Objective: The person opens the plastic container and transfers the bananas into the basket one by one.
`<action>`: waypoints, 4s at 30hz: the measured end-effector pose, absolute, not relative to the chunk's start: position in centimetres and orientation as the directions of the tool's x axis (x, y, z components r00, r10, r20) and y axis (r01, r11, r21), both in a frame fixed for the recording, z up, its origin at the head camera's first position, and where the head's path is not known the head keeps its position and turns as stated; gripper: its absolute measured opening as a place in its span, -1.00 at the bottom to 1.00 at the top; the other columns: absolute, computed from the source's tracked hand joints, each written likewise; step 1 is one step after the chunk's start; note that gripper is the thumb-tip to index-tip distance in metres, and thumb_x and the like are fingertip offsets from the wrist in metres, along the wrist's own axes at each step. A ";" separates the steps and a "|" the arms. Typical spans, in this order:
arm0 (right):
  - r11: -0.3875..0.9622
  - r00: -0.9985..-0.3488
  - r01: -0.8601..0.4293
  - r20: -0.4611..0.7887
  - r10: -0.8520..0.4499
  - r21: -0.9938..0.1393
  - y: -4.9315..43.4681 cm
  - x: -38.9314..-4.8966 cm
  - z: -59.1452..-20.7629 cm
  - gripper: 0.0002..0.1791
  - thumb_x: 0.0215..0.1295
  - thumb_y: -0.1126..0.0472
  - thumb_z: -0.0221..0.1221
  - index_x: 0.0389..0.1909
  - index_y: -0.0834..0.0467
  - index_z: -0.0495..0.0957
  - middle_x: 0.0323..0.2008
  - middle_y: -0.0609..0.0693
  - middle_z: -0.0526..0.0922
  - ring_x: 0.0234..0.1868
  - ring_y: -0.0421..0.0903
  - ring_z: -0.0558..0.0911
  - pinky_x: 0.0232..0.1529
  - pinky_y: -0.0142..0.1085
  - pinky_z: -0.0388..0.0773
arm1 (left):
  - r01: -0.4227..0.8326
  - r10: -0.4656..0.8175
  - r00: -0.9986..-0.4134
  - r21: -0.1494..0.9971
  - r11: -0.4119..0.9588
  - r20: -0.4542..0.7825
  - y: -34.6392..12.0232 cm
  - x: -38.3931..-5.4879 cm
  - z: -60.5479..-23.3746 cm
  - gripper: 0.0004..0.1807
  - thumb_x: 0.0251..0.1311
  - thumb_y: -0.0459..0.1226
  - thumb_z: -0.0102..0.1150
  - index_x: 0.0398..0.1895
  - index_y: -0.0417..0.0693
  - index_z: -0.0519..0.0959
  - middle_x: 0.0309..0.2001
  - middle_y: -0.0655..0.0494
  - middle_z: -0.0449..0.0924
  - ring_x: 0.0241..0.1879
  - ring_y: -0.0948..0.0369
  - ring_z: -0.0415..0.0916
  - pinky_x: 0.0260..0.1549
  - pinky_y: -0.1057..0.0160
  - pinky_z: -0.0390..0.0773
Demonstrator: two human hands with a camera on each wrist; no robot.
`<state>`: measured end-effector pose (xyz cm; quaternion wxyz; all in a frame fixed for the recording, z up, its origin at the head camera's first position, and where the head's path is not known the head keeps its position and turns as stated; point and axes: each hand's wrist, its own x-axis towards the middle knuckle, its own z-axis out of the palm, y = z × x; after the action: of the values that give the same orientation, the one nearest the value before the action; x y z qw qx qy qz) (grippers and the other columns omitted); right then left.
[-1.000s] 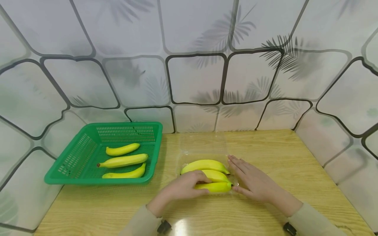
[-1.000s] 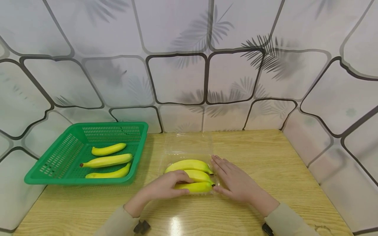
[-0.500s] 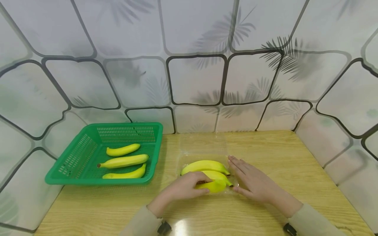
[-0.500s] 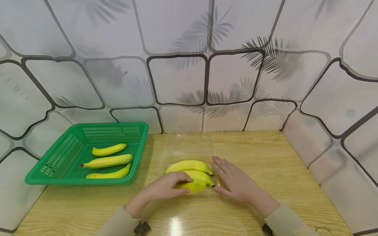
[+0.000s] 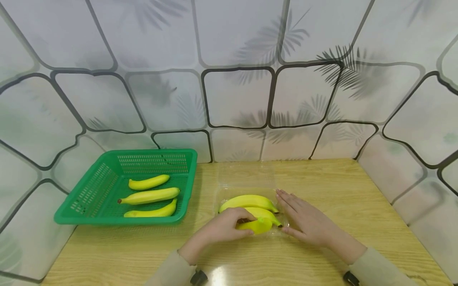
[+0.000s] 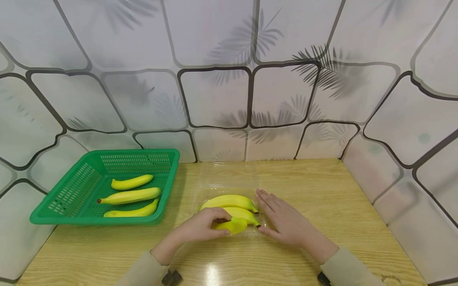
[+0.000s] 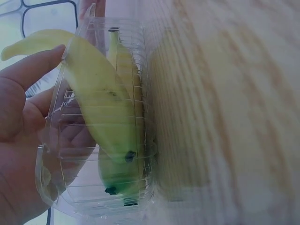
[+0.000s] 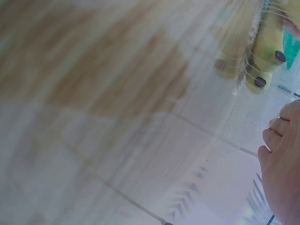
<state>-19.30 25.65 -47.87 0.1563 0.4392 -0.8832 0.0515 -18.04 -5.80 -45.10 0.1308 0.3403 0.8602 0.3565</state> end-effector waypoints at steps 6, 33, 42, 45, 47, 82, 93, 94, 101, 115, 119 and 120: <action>0.605 -0.561 -0.795 0.326 -0.761 0.041 25.6 -19.2 -47.9 -0.08 0.48 -0.15 0.24 0.58 0.38 0.22 0.61 0.30 0.27 0.54 0.24 0.40 0.71 -0.47 -0.43 | 0.481 0.671 -0.742 0.705 0.521 0.010 -5.8 -17.9 -45.0 -0.64 0.38 -0.24 0.40 0.18 -0.17 0.71 0.15 0.02 0.78 0.11 0.22 0.69 0.18 0.36 0.68; 0.604 -0.564 -0.796 0.321 -0.761 0.035 25.6 -19.3 -47.8 -0.09 0.52 -0.18 0.20 0.58 0.39 0.21 0.62 0.31 0.25 0.55 0.24 0.38 0.72 -0.46 -0.41 | 0.438 0.635 -0.771 0.769 0.467 0.053 -6.0 -17.8 -44.9 -0.68 0.31 -0.32 0.46 0.12 -0.12 0.75 0.06 0.05 0.81 0.00 0.28 0.69 0.07 0.42 0.68; 0.609 -0.569 -0.792 0.316 -0.759 0.035 25.6 -19.2 -47.7 -0.09 0.52 -0.17 0.20 0.58 0.39 0.22 0.61 0.31 0.26 0.55 0.25 0.40 0.71 -0.47 -0.41 | 0.417 0.628 -0.776 0.791 0.448 0.054 -6.0 -17.7 -44.8 -0.65 0.34 -0.32 0.44 0.16 -0.16 0.73 0.11 0.01 0.79 0.03 0.21 0.70 0.09 0.41 0.68; 0.609 -0.570 -0.792 0.314 -0.759 0.035 25.6 -19.2 -47.7 -0.09 0.51 -0.16 0.21 0.58 0.39 0.22 0.61 0.31 0.26 0.55 0.25 0.39 0.71 -0.47 -0.42 | 0.409 0.626 -0.778 0.799 0.441 0.052 -6.0 -17.7 -44.7 -0.64 0.35 -0.31 0.43 0.18 -0.15 0.73 0.12 0.01 0.79 0.05 0.18 0.71 0.11 0.41 0.68; 0.609 -0.570 -0.792 0.314 -0.759 0.036 25.5 -19.2 -47.6 -0.09 0.50 -0.16 0.22 0.58 0.40 0.22 0.61 0.31 0.25 0.55 0.25 0.39 0.71 -0.46 -0.42 | 0.412 0.626 -0.777 0.799 0.438 0.058 -6.0 -17.7 -44.6 -0.65 0.35 -0.32 0.43 0.18 -0.15 0.73 0.12 0.01 0.79 0.05 0.18 0.71 0.11 0.41 0.68; 0.609 -0.569 -0.792 0.309 -0.762 0.041 25.6 -19.2 -47.7 -0.10 0.55 -0.20 0.15 0.59 0.38 0.20 0.62 0.29 0.25 0.56 0.23 0.38 0.71 -0.46 -0.44 | 0.493 0.641 -0.755 0.763 0.418 0.137 -6.4 -17.2 -41.2 -0.60 0.33 -0.28 0.46 0.22 -0.08 0.71 0.14 0.06 0.77 0.05 0.22 0.68 0.14 0.37 0.70; 0.614 -0.574 -0.788 0.310 -0.758 0.042 25.6 -19.2 -47.6 -0.08 0.52 -0.18 0.20 0.60 0.37 0.20 0.62 0.30 0.25 0.56 0.24 0.38 0.71 -0.46 -0.45 | 0.512 0.642 -0.752 0.743 0.432 0.145 -6.8 -16.9 -40.1 -0.61 0.34 -0.27 0.45 0.22 -0.06 0.72 0.13 0.08 0.77 0.05 0.23 0.68 0.11 0.37 0.70; 0.614 -0.574 -0.788 0.311 -0.758 0.042 25.6 -19.2 -47.6 -0.09 0.51 -0.17 0.21 0.59 0.38 0.20 0.62 0.30 0.26 0.56 0.24 0.38 0.71 -0.46 -0.44 | 0.514 0.643 -0.751 0.742 0.430 0.149 -6.9 -16.9 -40.1 -0.61 0.34 -0.28 0.45 0.22 -0.06 0.72 0.12 0.08 0.78 0.04 0.24 0.68 0.10 0.38 0.70; 0.606 -0.568 -0.795 0.313 -0.761 0.031 25.6 -19.1 -47.5 -0.09 0.50 -0.14 0.23 0.58 0.39 0.22 0.61 0.30 0.26 0.55 0.24 0.39 0.71 -0.47 -0.42 | 0.546 0.648 -0.740 0.723 0.423 0.180 -7.3 -16.6 -40.0 -0.61 0.32 -0.30 0.46 0.20 -0.10 0.72 0.08 0.05 0.79 0.00 0.24 0.69 0.05 0.40 0.72; 0.597 -0.552 -0.801 0.328 -0.766 0.046 25.7 -19.3 -47.7 -0.09 0.55 -0.20 0.15 0.59 0.39 0.20 0.61 0.31 0.26 0.55 0.24 0.39 0.72 -0.46 -0.41 | 0.590 0.645 -0.733 0.675 0.444 0.216 -8.6 -16.2 -39.6 -0.61 0.31 -0.28 0.46 0.19 -0.09 0.72 0.02 0.09 0.79 -0.03 0.27 0.68 0.05 0.36 0.73; 0.591 -0.544 -0.805 0.334 -0.770 0.050 25.7 -19.4 -47.7 -0.10 0.54 -0.19 0.17 0.58 0.40 0.21 0.61 0.32 0.26 0.55 0.25 0.38 0.72 -0.45 -0.40 | 0.579 0.635 -0.742 0.682 0.447 0.213 -9.1 -16.1 -39.5 -0.61 0.31 -0.29 0.46 0.20 -0.10 0.71 0.05 0.07 0.79 -0.01 0.25 0.69 0.06 0.34 0.73; 0.589 -0.542 -0.806 0.335 -0.770 0.050 25.7 -19.4 -47.7 -0.10 0.54 -0.19 0.17 0.58 0.40 0.22 0.61 0.32 0.26 0.54 0.25 0.39 0.72 -0.45 -0.40 | 0.576 0.633 -0.744 0.686 0.445 0.213 -9.2 -16.1 -39.5 -0.61 0.31 -0.28 0.46 0.20 -0.10 0.71 0.06 0.07 0.79 -0.01 0.24 0.70 0.07 0.34 0.74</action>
<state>-19.40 25.66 -47.71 0.1631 0.4498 -0.8764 0.0552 -16.10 -9.19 -39.48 0.0370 0.3559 0.8493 0.3881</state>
